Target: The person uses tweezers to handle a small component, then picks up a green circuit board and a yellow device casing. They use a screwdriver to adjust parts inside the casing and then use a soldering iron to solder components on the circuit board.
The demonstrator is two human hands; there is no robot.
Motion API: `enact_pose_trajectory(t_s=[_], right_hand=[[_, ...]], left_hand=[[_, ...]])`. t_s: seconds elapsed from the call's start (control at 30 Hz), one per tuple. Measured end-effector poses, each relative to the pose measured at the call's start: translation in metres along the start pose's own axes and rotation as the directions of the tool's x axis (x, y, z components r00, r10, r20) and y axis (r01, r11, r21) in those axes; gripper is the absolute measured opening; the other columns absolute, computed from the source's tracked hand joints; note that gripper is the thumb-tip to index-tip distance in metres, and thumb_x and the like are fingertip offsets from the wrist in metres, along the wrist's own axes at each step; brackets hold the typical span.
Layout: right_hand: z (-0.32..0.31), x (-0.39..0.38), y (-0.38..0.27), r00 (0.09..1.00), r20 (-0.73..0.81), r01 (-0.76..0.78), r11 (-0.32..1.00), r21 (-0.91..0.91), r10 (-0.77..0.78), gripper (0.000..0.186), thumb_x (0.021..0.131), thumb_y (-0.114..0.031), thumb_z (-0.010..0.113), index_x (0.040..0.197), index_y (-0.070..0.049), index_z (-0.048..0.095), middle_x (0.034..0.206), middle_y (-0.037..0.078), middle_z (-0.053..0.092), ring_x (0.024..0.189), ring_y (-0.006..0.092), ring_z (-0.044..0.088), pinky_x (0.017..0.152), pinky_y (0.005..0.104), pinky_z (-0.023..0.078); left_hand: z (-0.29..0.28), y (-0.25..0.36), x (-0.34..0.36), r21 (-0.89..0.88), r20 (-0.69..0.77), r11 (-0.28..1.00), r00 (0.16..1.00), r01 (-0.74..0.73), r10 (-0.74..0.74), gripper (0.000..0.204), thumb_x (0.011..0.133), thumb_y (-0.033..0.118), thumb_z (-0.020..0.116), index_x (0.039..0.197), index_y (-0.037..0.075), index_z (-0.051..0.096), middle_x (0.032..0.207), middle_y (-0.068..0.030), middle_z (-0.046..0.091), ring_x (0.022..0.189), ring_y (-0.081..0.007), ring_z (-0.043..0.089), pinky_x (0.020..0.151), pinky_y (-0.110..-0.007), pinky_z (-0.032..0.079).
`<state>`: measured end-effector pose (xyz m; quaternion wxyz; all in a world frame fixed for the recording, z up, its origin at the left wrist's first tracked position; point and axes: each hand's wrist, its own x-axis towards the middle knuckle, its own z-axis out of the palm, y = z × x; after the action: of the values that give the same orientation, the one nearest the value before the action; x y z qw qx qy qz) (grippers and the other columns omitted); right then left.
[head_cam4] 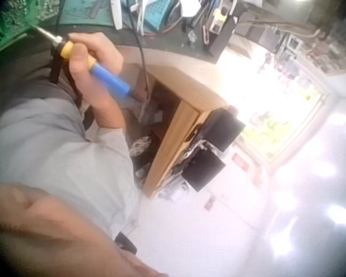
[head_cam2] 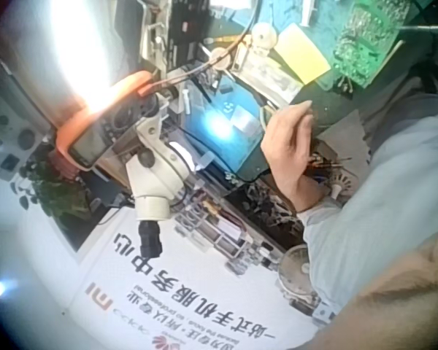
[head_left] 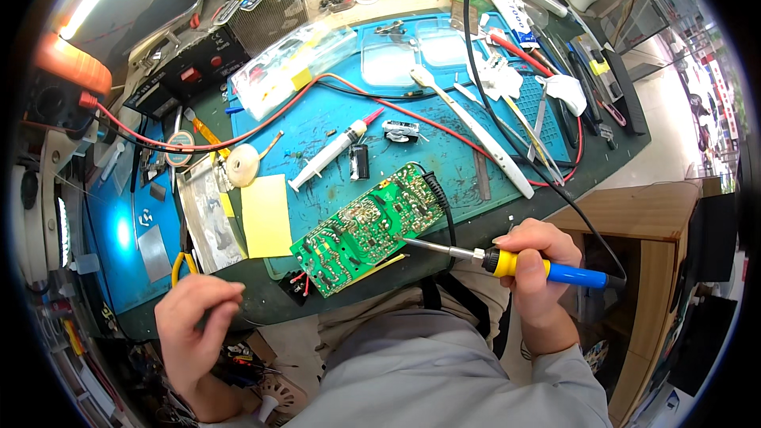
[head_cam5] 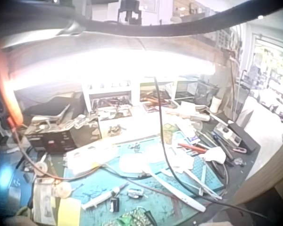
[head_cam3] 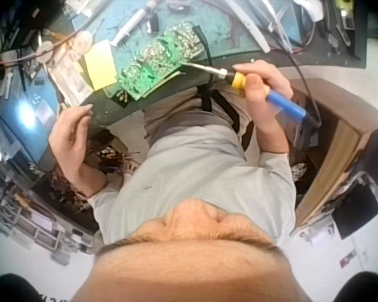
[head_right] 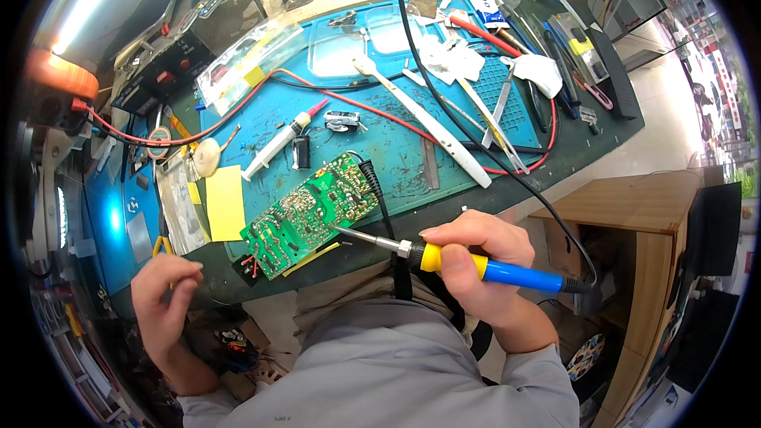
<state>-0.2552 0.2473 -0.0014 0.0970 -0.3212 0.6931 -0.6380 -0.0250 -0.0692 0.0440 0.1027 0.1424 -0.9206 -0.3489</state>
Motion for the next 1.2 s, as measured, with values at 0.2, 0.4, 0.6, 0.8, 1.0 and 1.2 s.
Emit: enact_pose_trajectory(t_s=[0.2,0.4,0.6,0.8,1.0,1.2], right_hand=[[0.013,0.003,0.016,0.985,-0.156,-0.024,0.959,0.282,0.07,0.025,0.098,-0.018,0.06,0.09,0.002,0.071,0.071,0.007,0.064,0.05,0.0063,0.05,0.046,0.0224,0.037],[0.012,0.002,0.016,0.987,-0.14,-0.05,0.982,0.181,0.076,0.026,0.098,-0.018,0.058,0.088,0.002,0.071,0.07,0.007,0.063,0.048,0.0057,0.049,0.043,0.021,0.035],[0.014,0.003,0.016,0.991,-0.132,-0.015,0.989,0.145,0.034,0.027,0.098,-0.019,0.058,0.089,0.003,0.071,0.07,0.008,0.064,0.047,0.0059,0.049,0.042,0.0214,0.035],[0.015,0.003,0.017,0.989,-0.146,-0.006,0.986,0.165,0.03,0.027,0.098,-0.02,0.06,0.089,0.004,0.071,0.069,0.009,0.063,0.047,0.0066,0.048,0.043,0.0222,0.035],[0.012,0.001,0.018,0.989,-0.128,-0.044,0.98,0.194,0.07,0.028,0.098,-0.021,0.061,0.09,0.004,0.071,0.07,0.009,0.062,0.048,0.007,0.049,0.044,0.0222,0.035],[0.013,0.001,0.017,0.989,-0.128,-0.046,0.98,0.192,0.071,0.03,0.098,-0.022,0.061,0.09,0.004,0.07,0.07,0.009,0.062,0.048,0.0071,0.049,0.044,0.0223,0.035]], left_hand=[[0.041,-0.038,-0.015,-0.189,-0.378,0.981,0.925,-0.032,-0.043,0.013,0.105,0.004,0.06,0.114,0.0,0.068,0.09,-0.0056,0.062,0.071,-0.0098,0.055,0.062,-0.021,0.043],[0.046,-0.043,-0.014,-0.258,-0.457,0.965,0.886,-0.044,-0.081,0.012,0.102,0.004,0.064,0.111,-0.001,0.07,0.083,-0.008,0.065,0.066,-0.0107,0.058,0.057,-0.022,0.043],[0.045,-0.04,-0.012,-0.189,-0.436,0.98,0.899,-0.063,-0.026,0.011,0.1,0.003,0.067,0.109,-0.001,0.071,0.083,-0.0073,0.066,0.067,-0.0107,0.059,0.057,-0.022,0.044],[0.046,-0.039,-0.011,-0.186,-0.427,0.98,0.904,-0.063,-0.023,0.011,0.099,0.002,0.068,0.109,-0.001,0.071,0.083,-0.0076,0.066,0.067,-0.011,0.06,0.057,-0.022,0.044],[0.043,-0.041,-0.012,-0.168,-0.385,0.984,0.923,-0.063,-0.007,0.013,0.101,0.003,0.064,0.112,0.0,0.07,0.085,-0.0071,0.063,0.069,-0.011,0.057,0.059,-0.023,0.043],[0.044,-0.038,-0.01,-0.159,-0.405,0.985,0.914,-0.062,-0.008,0.01,0.098,0.002,0.069,0.108,-0.001,0.071,0.083,-0.0081,0.067,0.067,-0.0117,0.06,0.057,-0.023,0.044]])
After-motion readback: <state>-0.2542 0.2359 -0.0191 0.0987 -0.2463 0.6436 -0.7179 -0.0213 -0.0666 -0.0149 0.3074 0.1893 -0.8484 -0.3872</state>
